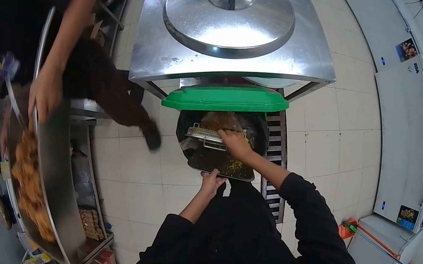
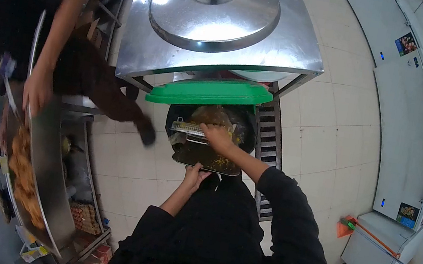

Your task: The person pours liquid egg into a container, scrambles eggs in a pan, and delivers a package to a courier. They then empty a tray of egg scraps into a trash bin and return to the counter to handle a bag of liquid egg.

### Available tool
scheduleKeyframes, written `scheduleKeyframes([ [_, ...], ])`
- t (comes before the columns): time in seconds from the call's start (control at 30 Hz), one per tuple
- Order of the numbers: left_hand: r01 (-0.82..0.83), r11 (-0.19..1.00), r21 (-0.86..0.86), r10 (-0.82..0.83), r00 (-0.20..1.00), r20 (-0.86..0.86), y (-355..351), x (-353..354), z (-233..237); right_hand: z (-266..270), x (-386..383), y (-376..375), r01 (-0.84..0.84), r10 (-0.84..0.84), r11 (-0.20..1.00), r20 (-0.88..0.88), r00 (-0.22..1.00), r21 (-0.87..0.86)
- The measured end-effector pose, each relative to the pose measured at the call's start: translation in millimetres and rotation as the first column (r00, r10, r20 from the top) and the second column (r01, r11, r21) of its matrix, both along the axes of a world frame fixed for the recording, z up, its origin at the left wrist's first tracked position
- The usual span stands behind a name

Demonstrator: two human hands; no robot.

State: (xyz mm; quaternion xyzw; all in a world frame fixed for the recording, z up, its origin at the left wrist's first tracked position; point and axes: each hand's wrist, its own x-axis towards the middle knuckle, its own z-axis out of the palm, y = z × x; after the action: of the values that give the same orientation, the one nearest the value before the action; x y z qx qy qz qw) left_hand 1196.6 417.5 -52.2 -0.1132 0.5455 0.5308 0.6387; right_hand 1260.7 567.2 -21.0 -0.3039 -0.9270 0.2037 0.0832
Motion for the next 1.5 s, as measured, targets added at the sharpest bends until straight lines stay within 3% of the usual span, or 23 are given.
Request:
scheduleKeyframes([
  [0.07, -0.026, 0.999, -0.046, 0.026, 1.0, -0.006, 2, -2, -1, 6, 3, 10, -0.024, 0.025, 0.999, -0.038, 0.999, 0.029],
  [0.13, -0.05, 0.994, -0.093, 0.051, 0.999, 0.0, 1, -1, -9, 46, 5, 16, -0.069, 0.069, 0.997, -0.019, 0.997, 0.033],
  [0.23, -0.076, 0.997, -0.001, 0.076, 0.996, 0.055, 0, 1, -22, 103, 13, 18, -0.141, 0.14, 0.99, 0.008, 0.99, 0.025],
  [0.3, -0.077, 0.995, -0.065, 0.072, 0.994, -0.08, 10, 2, -8, 137, 16, 18, -0.167, 0.167, 0.986, 0.009, 0.986, 0.017],
  [0.4, -0.098, 0.994, -0.053, 0.09, 0.986, -0.138, 16, 4, -4, 170, 20, 11, -0.204, 0.204, 0.977, 0.004, 0.979, -0.058],
  [0.5, -0.078, 0.995, -0.06, 0.07, 0.99, -0.122, 17, 1, -1, 166, 19, 4, -0.164, 0.167, 0.985, 0.06, 0.984, -0.044],
  [0.73, -0.107, 0.991, -0.079, 0.1, 0.991, -0.091, 15, -3, -7, 48, 31, -3, -0.077, 0.076, 0.997, 0.073, 0.994, 0.007],
  [0.83, -0.128, 0.985, -0.113, 0.115, 0.987, -0.114, 10, -5, -11, 11, 38, 5, -0.004, 0.004, 1.0, -0.037, 0.999, -0.014],
  [0.93, -0.148, 0.978, -0.148, 0.134, 0.986, -0.1, 11, -8, -8, -4, 44, 17, -0.014, 0.015, 0.999, 0.033, 0.999, -0.033],
  [1.03, -0.069, 0.989, -0.134, 0.054, 0.992, -0.117, 9, -9, -14, 21, 37, 26, 0.0, 0.002, 1.0, 0.076, 0.997, -0.021],
  [1.07, -0.069, 0.989, -0.134, 0.054, 0.992, -0.113, 11, -8, -12, 39, 33, 28, -0.01, 0.01, 1.0, 0.016, 1.0, -0.008],
  [1.1, -0.1, 0.982, -0.159, 0.082, 0.99, -0.119, 14, -7, -8, 56, 31, 28, -0.02, 0.021, 1.0, -0.043, 0.999, 0.006],
  [1.27, -0.152, 0.98, -0.131, 0.131, 0.979, -0.155, 20, -6, 2, 137, 28, 15, -0.076, 0.078, 0.996, 0.023, 0.997, -0.055],
  [1.37, -0.188, 0.967, -0.173, 0.141, 0.957, -0.252, 21, -6, -5, 136, 29, 1, -0.095, 0.106, 0.992, 0.136, 0.985, -0.083],
  [1.43, -0.196, 0.964, -0.181, 0.142, 0.951, -0.274, 22, -9, -4, 112, 33, -8, -0.148, 0.139, 0.986, 0.107, 0.985, 0.082],
  [1.5, -0.203, 0.965, -0.166, 0.153, 0.95, -0.271, 23, -11, -1, 90, 31, -14, -0.147, 0.133, 0.984, 0.133, 0.982, 0.096],
])
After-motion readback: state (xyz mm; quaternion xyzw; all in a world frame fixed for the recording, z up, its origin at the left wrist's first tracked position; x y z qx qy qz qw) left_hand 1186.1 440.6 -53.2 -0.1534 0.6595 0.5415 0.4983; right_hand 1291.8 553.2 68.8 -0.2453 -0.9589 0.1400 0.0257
